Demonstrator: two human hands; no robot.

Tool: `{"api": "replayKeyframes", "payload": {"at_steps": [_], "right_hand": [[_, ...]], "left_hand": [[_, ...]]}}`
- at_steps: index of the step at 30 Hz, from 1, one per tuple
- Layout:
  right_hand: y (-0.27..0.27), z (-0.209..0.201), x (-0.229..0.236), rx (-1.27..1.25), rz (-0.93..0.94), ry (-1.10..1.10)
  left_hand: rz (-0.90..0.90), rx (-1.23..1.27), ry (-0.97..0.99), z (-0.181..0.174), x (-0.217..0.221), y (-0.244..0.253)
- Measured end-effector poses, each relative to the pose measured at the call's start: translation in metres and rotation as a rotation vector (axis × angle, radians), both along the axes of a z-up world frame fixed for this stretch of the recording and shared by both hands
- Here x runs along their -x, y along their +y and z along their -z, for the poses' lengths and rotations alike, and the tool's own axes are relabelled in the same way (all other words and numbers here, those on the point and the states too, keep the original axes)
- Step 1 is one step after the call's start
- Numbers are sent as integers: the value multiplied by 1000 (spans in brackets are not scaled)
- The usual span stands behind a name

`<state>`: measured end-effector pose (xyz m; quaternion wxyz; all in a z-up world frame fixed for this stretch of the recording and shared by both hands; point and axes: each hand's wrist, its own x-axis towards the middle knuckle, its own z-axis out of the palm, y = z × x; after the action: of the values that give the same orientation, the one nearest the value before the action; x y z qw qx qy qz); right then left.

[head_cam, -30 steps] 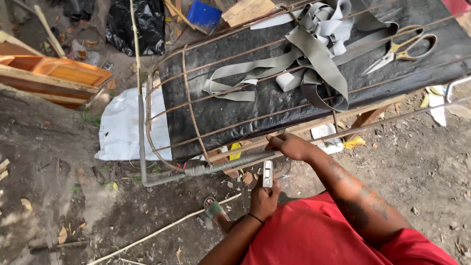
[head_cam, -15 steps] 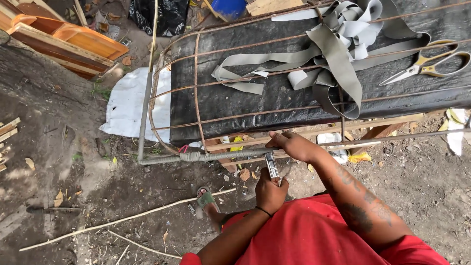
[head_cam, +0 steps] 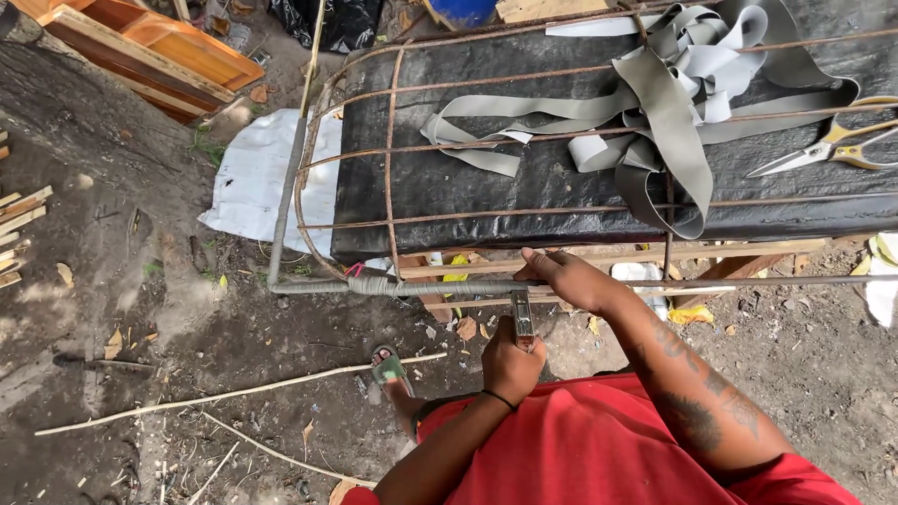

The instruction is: Wrapping a metal furniture frame with adhesive tape to secure straps and padding

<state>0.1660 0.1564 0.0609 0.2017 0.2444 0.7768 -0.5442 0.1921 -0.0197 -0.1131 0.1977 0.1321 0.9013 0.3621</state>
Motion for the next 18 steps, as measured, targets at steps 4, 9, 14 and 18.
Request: {"api": "replayKeyframes", "payload": {"at_steps": [4,9,14,18], "right_hand": [[-2,9,-1,-4,-1,0],[-6,1,0,-44,-22,-48],[-10,-1,3,5,9,-27],[-3,-1,-2,54,25,-5]], "left_hand": [[-70,-58,9,30,-6,7],[-105,-115,157,27,-5,10],[-117,-140,231,24,-4,8],[-65,-210,242,17,0,7]]}}
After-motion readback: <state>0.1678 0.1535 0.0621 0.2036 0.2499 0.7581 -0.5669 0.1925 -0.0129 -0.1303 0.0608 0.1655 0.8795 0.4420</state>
